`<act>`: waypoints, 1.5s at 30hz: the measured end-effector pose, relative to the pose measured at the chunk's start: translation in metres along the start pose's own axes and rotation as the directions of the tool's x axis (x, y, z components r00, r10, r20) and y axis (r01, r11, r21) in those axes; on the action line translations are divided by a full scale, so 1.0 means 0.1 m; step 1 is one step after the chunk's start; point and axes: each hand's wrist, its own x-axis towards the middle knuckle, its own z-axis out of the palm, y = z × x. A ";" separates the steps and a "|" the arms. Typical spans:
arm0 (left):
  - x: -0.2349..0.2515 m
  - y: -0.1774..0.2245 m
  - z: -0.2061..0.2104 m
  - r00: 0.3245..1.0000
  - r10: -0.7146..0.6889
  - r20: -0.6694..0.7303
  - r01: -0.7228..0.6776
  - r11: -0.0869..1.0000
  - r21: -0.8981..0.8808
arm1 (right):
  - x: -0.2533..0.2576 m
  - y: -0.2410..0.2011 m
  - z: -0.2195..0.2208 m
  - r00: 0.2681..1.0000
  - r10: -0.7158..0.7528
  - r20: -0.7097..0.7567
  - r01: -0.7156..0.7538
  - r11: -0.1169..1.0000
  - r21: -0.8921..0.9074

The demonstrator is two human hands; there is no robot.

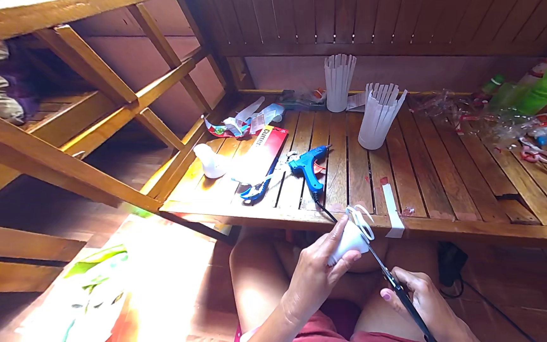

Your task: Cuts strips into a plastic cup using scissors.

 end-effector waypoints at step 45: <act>0.05 0.04 -0.04 0.985 -0.153 0.084 0.172 0.931 -0.323 | 0.00 0.02 0.03 1.000 0.010 -0.020 -0.010 1.000 0.015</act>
